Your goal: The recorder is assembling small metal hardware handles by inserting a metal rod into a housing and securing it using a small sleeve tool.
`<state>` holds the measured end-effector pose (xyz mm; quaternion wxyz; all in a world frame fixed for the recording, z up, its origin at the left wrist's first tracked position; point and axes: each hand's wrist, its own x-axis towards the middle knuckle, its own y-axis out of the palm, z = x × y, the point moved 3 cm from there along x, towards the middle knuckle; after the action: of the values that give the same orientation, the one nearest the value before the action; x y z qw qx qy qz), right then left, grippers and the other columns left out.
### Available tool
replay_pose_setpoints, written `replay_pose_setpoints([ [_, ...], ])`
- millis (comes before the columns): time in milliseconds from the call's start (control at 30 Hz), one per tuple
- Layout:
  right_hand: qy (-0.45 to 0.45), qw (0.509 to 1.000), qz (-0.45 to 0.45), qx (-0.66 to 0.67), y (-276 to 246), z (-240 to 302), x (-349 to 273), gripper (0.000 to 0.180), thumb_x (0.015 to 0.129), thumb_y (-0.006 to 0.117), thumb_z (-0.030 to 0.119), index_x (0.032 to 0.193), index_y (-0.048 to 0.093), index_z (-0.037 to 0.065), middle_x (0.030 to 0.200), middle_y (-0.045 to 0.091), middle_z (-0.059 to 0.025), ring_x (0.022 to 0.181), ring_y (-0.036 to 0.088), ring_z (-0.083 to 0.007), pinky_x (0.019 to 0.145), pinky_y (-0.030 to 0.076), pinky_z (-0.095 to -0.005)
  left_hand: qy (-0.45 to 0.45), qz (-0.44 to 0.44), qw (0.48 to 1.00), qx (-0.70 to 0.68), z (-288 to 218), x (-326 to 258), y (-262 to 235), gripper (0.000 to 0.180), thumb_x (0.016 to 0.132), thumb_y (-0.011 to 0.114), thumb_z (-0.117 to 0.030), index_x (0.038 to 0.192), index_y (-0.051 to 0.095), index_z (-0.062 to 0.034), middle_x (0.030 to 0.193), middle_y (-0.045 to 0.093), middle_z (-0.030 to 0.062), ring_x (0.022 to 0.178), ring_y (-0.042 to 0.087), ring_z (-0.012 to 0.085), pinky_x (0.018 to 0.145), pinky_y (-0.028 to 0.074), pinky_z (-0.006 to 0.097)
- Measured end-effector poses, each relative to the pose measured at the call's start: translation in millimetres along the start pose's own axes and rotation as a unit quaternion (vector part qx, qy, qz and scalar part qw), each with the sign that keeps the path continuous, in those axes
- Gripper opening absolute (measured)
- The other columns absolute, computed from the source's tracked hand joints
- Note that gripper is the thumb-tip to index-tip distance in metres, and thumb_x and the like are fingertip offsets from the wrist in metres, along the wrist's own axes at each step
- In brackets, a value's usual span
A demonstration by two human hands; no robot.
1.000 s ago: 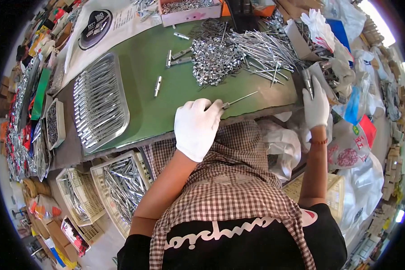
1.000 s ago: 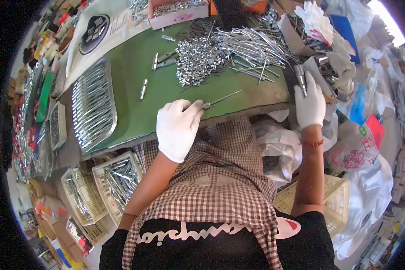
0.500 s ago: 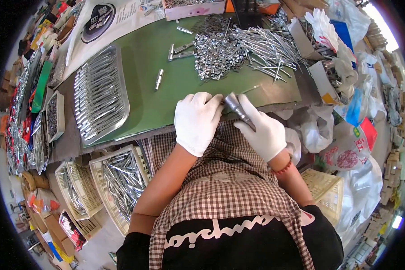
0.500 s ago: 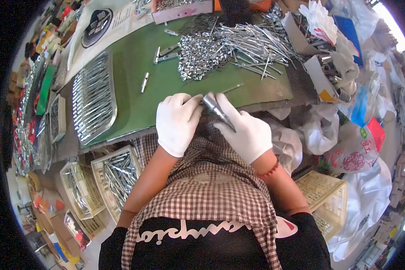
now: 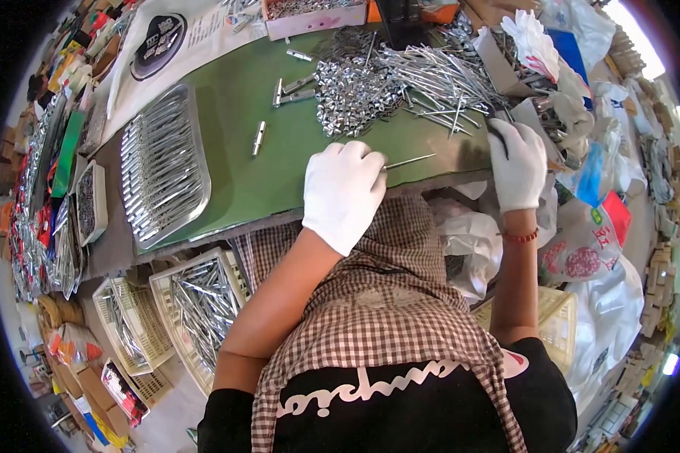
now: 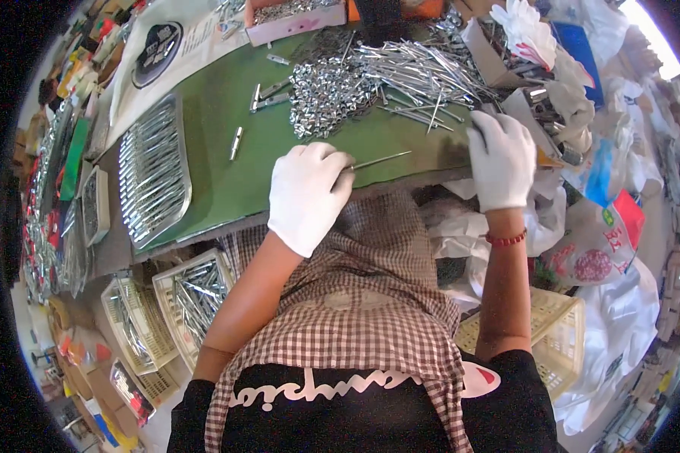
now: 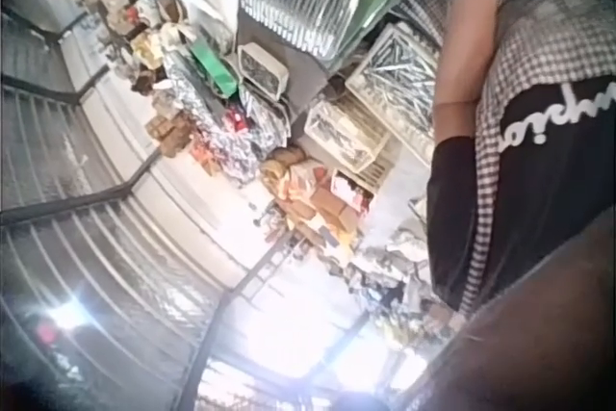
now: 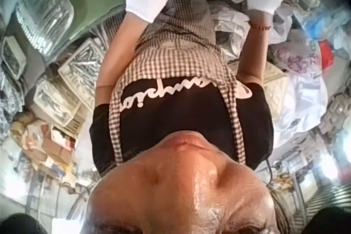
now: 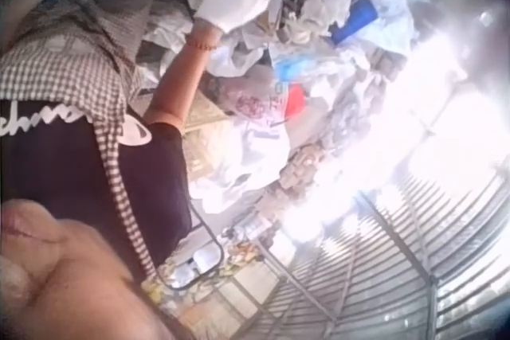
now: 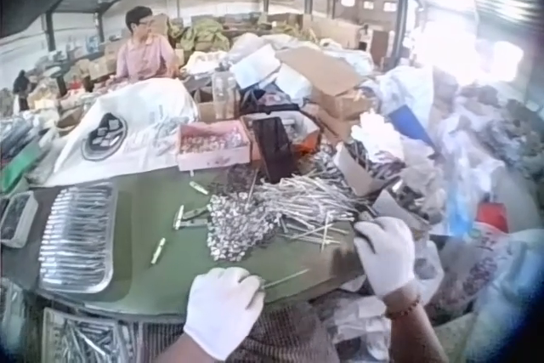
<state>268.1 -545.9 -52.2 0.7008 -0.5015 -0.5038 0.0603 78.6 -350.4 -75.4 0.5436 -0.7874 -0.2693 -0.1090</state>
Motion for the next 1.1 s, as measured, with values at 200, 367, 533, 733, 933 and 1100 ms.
replay_pose_setpoints([
  [200, -0.15, 0.981, 0.116, 0.033, 44.4, 38.2, 28.8, 0.017, 0.084, 0.058, 0.011, 0.096, 0.07, 0.015, 0.092, 0.064, -0.0116, 0.087, 0.063, -0.0338, 0.072, 0.05, -0.0459, -0.046, 0.028, 0.998, -0.012, 12.0, -11.6, -25.1, 0.009, 0.081, 0.068, -0.015, 0.087, 0.067, -0.0091, 0.09, 0.065, 0.0072, 0.09, 0.063, 0.0302, 0.08, 0.048, 0.043],
  [367, -0.181, 0.971, 0.15, 0.035, 51.4, 11.9, 32.4, 0.022, 0.089, 0.056, 0.011, 0.108, 0.067, 0.009, 0.113, 0.064, -0.0206, 0.096, 0.062, -0.0419, 0.082, 0.051, -0.0492, -0.051, -0.098, 0.989, 0.103, 54.5, -59.1, -108.2, 0.016, 0.079, 0.071, -0.012, 0.094, 0.065, -0.0102, 0.103, 0.066, 0.0069, 0.101, 0.062, 0.0303, 0.09, 0.046, 0.042],
  [533, 0.051, 0.935, 0.049, 0.347, 71.0, -22.0, 11.2, 0.015, 0.099, 0.055, 0.002, 0.114, 0.061, 0.001, 0.119, 0.065, -0.0111, 0.108, 0.063, -0.0202, 0.097, 0.048, -0.0314, -0.138, -0.148, 0.939, 0.277, 131.3, -116.1, -192.6, 0.016, 0.079, 0.07, -0.01, 0.095, 0.065, -0.0086, 0.098, 0.068, 0.0075, 0.094, 0.064, 0.0306, 0.084, 0.047, 0.044],
  [733, 0.194, 0.846, 0.042, 0.496, 67.5, 11.4, -0.8, 0.018, 0.101, 0.053, -0.001, 0.119, 0.054, -0.001, 0.114, 0.063, -0.011, 0.101, 0.062, -0.0165, 0.094, 0.05, -0.0305, -0.164, -0.098, 0.95, 0.247, 159.6, -135.3, -213.8, 0.012, 0.079, 0.069, -0.009, 0.091, 0.068, -0.0074, 0.097, 0.069, 0.0081, 0.092, 0.065, 0.0315, 0.082, 0.05, 0.043],
  [933, 0.154, 0.869, 0.062, 0.467, 51.1, 41.4, -7.0, 0.018, 0.1, 0.053, -0.002, 0.118, 0.054, -0.001, 0.112, 0.063, -0.0109, 0.102, 0.061, -0.0171, 0.094, 0.05, -0.0313, -0.179, -0.107, 0.942, 0.262, 165.3, -132.2, -208.1, 0.014, 0.081, 0.068, -0.009, 0.095, 0.071, -0.0075, 0.1, 0.069, 0.0095, 0.095, 0.064, 0.0321, 0.085, 0.05, 0.042],
  [1100, 0.185, 0.85, 0.07, 0.488, 41.9, 38.9, -14.1, 0.021, 0.097, 0.054, -0.005, 0.118, 0.055, -0.001, 0.11, 0.063, -0.0106, 0.104, 0.06, -0.0175, 0.096, 0.049, -0.0319, -0.211, -0.112, 0.937, 0.256, 153.6, -127.0, -204.1, 0.02, 0.085, 0.065, -0.008, 0.104, 0.071, -0.0068, 0.107, 0.069, 0.0115, 0.102, 0.064, 0.0329, 0.091, 0.049, 0.042],
])
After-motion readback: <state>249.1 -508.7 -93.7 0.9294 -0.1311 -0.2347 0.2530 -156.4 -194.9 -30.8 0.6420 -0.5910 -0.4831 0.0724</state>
